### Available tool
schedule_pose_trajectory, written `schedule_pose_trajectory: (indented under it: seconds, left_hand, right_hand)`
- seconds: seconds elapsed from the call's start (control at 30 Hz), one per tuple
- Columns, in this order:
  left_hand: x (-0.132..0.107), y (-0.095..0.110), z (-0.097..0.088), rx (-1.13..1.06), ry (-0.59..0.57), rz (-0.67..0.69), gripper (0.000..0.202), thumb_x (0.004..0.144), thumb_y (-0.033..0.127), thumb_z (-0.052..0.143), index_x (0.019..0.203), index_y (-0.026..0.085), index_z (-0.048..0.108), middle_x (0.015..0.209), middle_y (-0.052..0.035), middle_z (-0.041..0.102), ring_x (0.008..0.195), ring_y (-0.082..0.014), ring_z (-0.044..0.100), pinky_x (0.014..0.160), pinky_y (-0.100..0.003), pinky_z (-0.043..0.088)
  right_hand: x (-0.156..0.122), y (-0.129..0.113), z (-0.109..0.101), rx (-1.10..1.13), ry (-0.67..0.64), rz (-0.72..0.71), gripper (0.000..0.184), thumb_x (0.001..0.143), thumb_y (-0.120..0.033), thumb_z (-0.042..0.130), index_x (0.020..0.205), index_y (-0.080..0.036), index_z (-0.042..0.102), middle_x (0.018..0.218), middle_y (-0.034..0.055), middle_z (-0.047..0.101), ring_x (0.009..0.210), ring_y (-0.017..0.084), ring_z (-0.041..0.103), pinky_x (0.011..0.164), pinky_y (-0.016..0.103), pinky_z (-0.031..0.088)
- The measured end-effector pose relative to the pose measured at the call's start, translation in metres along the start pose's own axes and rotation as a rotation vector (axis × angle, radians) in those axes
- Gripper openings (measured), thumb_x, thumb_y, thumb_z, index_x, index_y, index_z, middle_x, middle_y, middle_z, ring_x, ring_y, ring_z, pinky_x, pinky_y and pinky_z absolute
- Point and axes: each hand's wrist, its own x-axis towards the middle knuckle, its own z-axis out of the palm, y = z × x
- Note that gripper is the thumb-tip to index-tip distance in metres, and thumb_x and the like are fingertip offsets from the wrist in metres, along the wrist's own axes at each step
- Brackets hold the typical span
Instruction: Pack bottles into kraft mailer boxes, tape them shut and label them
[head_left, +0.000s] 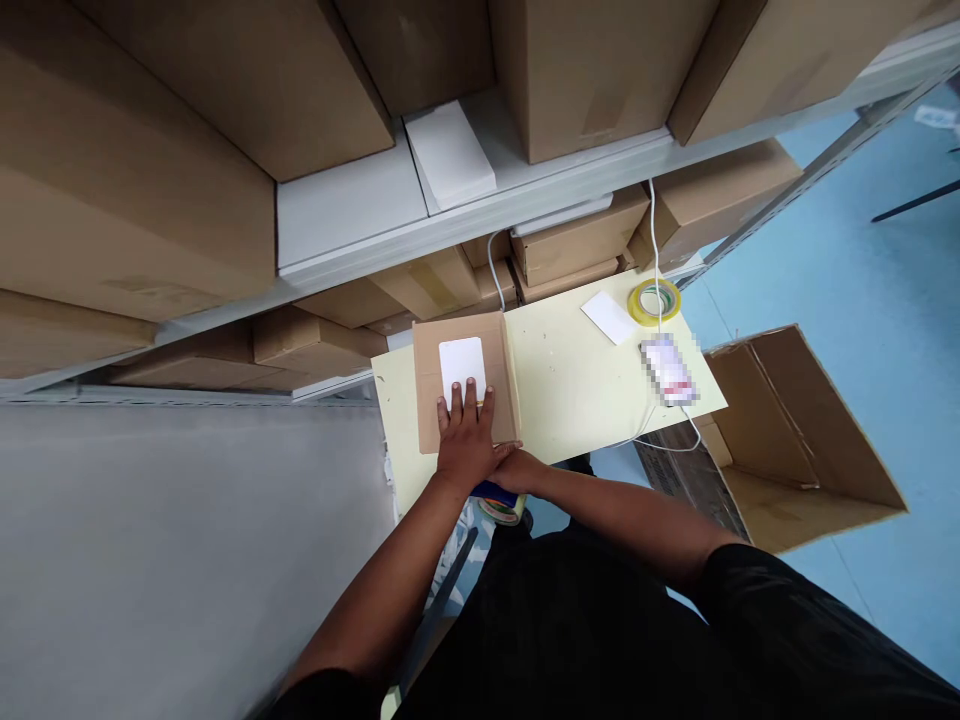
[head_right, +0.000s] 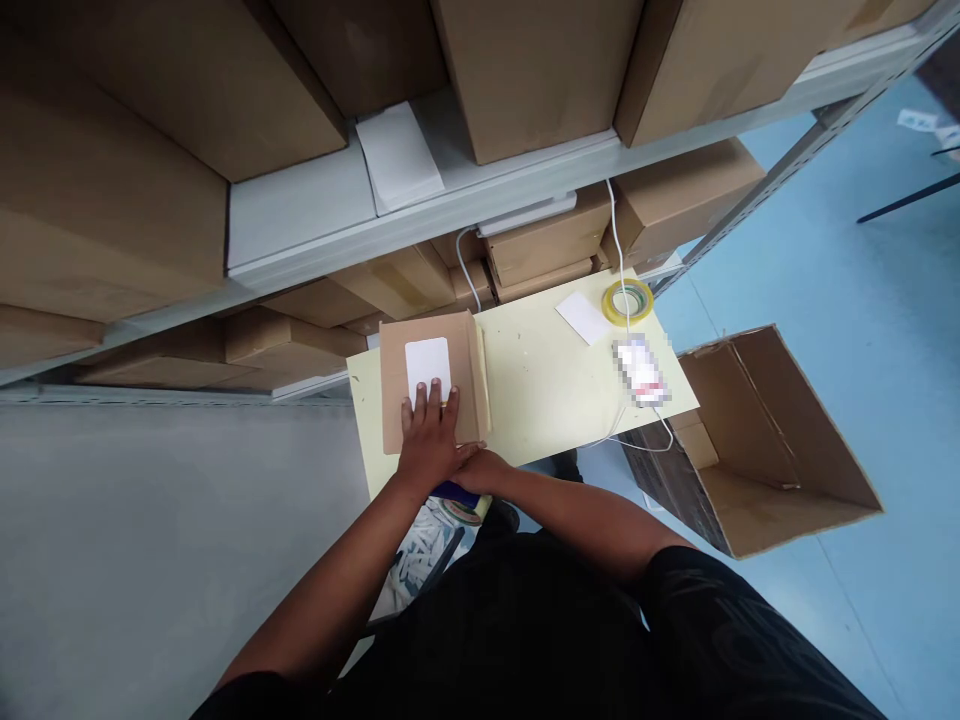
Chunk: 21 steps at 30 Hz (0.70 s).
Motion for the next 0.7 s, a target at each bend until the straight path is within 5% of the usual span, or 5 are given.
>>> schedule_pose_trajectory:
  seconds: [0.07,0.17,0.27,0.4,0.7]
  left_hand:
    - [0.000,0.001,0.000,-0.001,0.008,-0.002,0.106,0.084,0.068,0.067,0.164,0.014,0.025,0.171,-0.0233,0.012,0.159,-0.0443,0.003,0.124,-0.068,0.005]
    - [-0.001,0.000,0.002,-0.001,0.033,-0.005,0.105,0.085,0.069,0.065,0.165,0.014,0.024,0.172,-0.0220,0.012,0.159,-0.0428,0.002,0.125,-0.067,0.004]
    - [-0.003,-0.001,0.004,-0.018,0.057,-0.006,0.106,0.085,0.072,0.063,0.164,0.014,0.025,0.172,-0.0217,0.010,0.159,-0.0425,0.000,0.125,-0.066,0.004]
    - [-0.004,-0.001,0.007,-0.027,0.077,-0.004,0.108,0.082,0.076,0.064,0.164,0.015,0.027,0.172,-0.0217,0.011,0.159,-0.0429,0.001,0.125,-0.066,0.003]
    - [-0.004,-0.001,0.008,0.011,0.103,0.002,0.106,0.082,0.074,0.065,0.163,0.014,0.030,0.171,-0.0233,0.014,0.159,-0.0442,0.005,0.124,-0.067,0.007]
  right_hand:
    - [0.002,-0.008,0.009,-0.145,-0.006,-0.111,0.032,0.074,-0.055,0.079,0.080,-0.024,0.076,0.101,0.0065,0.079,0.119,0.032,0.064,0.093,0.033,0.047]
    - [-0.016,-0.001,0.001,-0.280,-0.016,0.060,0.044,0.076,-0.063,0.075,0.062,-0.022,0.070,0.074,0.0089,0.075,0.097,0.031,0.071,0.080,0.033,0.048]
    - [-0.050,0.017,-0.031,-0.212,0.047,0.251,0.058,0.081,-0.068,0.068,0.048,-0.022,0.059,0.048,0.0054,0.060,0.065,0.024,0.065,0.062,0.032,0.042]
    - [-0.099,0.035,-0.080,-0.057,0.247,0.341,0.057,0.080,-0.067,0.070,0.048,-0.020,0.061,0.045,0.0029,0.058,0.046,0.016,0.051,0.052,0.031,0.033]
    - [-0.164,0.011,-0.137,0.424,0.420,0.225,0.053,0.082,-0.067,0.069,0.074,-0.015,0.078,0.073,0.0123,0.077,0.064,0.024,0.070,0.064,0.033,0.052]
